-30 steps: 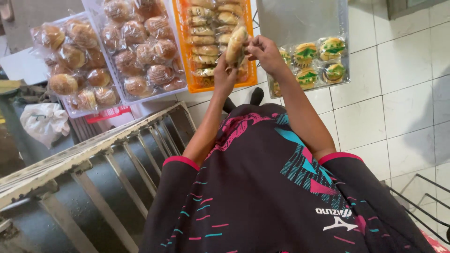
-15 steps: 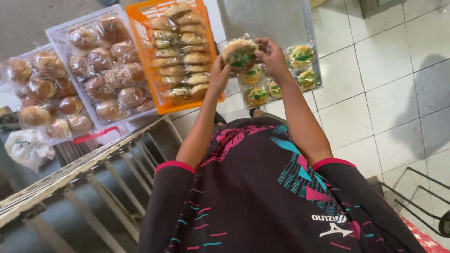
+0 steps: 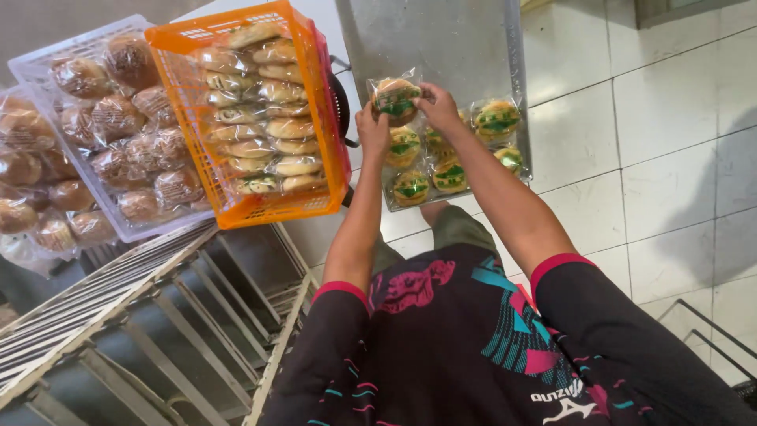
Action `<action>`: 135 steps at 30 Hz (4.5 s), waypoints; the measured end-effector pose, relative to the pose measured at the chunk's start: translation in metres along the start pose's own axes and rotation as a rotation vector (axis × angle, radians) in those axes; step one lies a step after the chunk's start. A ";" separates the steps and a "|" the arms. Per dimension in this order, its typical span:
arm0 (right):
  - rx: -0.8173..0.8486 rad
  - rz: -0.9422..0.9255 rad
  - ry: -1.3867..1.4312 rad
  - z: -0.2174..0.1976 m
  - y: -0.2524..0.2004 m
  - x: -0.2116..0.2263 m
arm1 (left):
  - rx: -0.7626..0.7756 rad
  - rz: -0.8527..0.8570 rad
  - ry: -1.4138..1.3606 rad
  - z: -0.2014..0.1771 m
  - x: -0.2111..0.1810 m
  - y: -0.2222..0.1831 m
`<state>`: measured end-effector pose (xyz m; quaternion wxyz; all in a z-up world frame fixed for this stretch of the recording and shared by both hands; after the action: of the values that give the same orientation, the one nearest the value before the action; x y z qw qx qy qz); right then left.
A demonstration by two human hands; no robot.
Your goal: The person organizes individually wrapped bread rolls by taking them from a plastic tray and a red crate and placing them onto a metal tray.
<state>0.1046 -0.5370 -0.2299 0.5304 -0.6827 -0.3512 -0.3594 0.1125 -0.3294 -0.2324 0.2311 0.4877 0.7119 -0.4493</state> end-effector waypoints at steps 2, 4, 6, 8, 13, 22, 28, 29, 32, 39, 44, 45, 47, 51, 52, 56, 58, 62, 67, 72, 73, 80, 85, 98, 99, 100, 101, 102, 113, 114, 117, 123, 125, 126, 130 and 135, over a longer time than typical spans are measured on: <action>0.005 0.029 -0.024 0.005 0.011 -0.018 | 0.013 0.014 0.008 0.006 0.005 0.000; 0.006 0.052 -0.053 0.009 0.023 -0.036 | 0.027 0.034 0.009 0.015 0.011 0.005; 0.013 0.079 -0.093 0.015 0.029 -0.057 | 0.081 0.015 0.119 0.025 0.024 0.010; 0.036 0.053 -0.123 0.020 0.026 -0.047 | 0.067 0.037 0.162 0.027 0.021 0.003; 0.067 0.085 -0.280 0.026 0.027 -0.043 | -0.151 0.216 0.165 0.036 0.021 -0.004; -0.041 0.073 -0.347 0.012 0.008 -0.022 | -0.333 0.383 0.193 0.007 -0.001 -0.037; -0.049 -0.035 -0.031 -0.004 -0.058 0.054 | -0.130 0.330 0.099 -0.049 -0.031 -0.082; -0.062 -0.031 0.031 -0.005 -0.073 0.077 | -0.080 0.349 0.087 -0.059 -0.034 -0.090; -0.078 -0.044 0.099 -0.007 -0.096 0.099 | 0.039 0.310 0.011 -0.114 -0.082 -0.133; 0.115 -0.257 -0.016 0.045 -0.172 0.180 | 0.013 0.433 -0.254 -0.244 -0.135 -0.222; 0.171 -0.494 -0.229 0.131 -0.229 0.257 | -0.181 0.541 -0.208 -0.339 -0.121 -0.220; 0.190 -0.603 -0.268 0.150 -0.244 0.280 | -0.222 0.585 -0.172 -0.356 -0.117 -0.215; 0.210 -0.718 -0.415 0.190 -0.239 0.265 | -0.224 0.565 -0.144 -0.383 -0.090 -0.200; 0.105 -0.878 -0.985 0.262 -0.228 0.233 | -0.221 0.534 -0.076 -0.422 -0.042 -0.164; 0.099 -0.882 -0.983 0.270 -0.228 0.230 | -0.222 0.541 -0.074 -0.431 -0.040 -0.163; 0.061 -0.800 -1.213 0.289 -0.211 0.198 | -0.128 0.526 -0.094 -0.447 -0.031 -0.150; 0.055 -0.758 -1.243 0.292 -0.202 0.174 | -0.103 0.502 -0.100 -0.450 -0.020 -0.148; 0.024 -0.760 -1.261 0.294 -0.183 0.145 | -0.051 0.500 -0.117 -0.448 -0.006 -0.139; -0.054 -0.843 -1.293 0.293 -0.187 0.155 | -0.055 0.439 -0.110 -0.440 0.008 -0.138; -0.112 -0.866 -1.378 0.289 -0.191 0.161 | 0.021 0.426 -0.125 -0.437 0.005 -0.139; -0.115 -0.856 -1.380 0.286 -0.193 0.161 | 0.031 0.426 -0.125 -0.433 0.009 -0.136; -0.006 -0.835 -1.342 0.281 -0.199 0.169 | 0.079 0.426 -0.090 -0.420 0.017 -0.118; 0.002 -0.670 -1.226 0.269 -0.203 0.186 | 0.094 0.407 -0.103 -0.421 0.002 -0.123; -0.272 0.033 -0.217 0.241 -0.246 0.239 | 0.241 0.819 -0.099 -0.349 -0.060 -0.144; -0.324 0.068 -0.150 0.239 -0.254 0.244 | 0.258 0.819 -0.117 -0.338 -0.057 -0.143; -0.335 0.073 -0.148 0.233 -0.257 0.243 | 0.270 0.823 -0.119 -0.330 -0.063 -0.145; -0.383 0.008 -0.180 0.230 -0.260 0.243 | 0.240 0.825 -0.152 -0.327 -0.069 -0.147; -0.430 -0.058 -0.213 0.225 -0.264 0.244 | 0.211 0.828 -0.184 -0.322 -0.074 -0.149; -0.191 -0.151 0.078 0.090 -0.271 0.300 | 0.761 0.142 -0.793 -0.267 -0.132 -0.147; -0.052 -0.079 0.268 0.079 -0.265 0.293 | 0.855 0.059 -0.790 -0.252 -0.136 -0.144; -0.051 -0.008 0.204 0.050 -0.244 0.265 | 0.738 0.047 -0.665 -0.223 -0.167 -0.139; -0.303 -0.102 0.212 -0.022 -0.178 0.196 | 0.443 -0.032 -0.540 -0.125 -0.190 -0.113; -0.314 -0.117 0.194 -0.045 -0.147 0.162 | 0.386 -0.036 -0.511 -0.076 -0.168 -0.092; -0.325 -0.141 0.172 -0.054 -0.132 0.144 | 0.328 -0.031 -0.487 -0.054 -0.155 -0.081; -0.365 -0.041 0.066 -0.085 -0.083 0.106 | 0.238 -0.088 -0.219 0.016 -0.132 -0.049; -0.363 0.093 -0.079 -0.100 -0.032 0.056 | 0.236 -0.066 -0.008 0.086 -0.078 -0.012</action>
<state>0.0934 -0.6227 -0.1486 0.4006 -0.7962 -0.2692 -0.3650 0.1253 -0.4437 -0.2097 0.1602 0.4860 0.6687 -0.5394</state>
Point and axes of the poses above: each hand's wrist, its own y-axis towards the middle knuckle, its own z-axis out of the palm, x = y × z, the point moved 3 cm from there along y, towards the middle knuckle, and after that the axes turned 1 degree about -x, right-handed, at the moved point
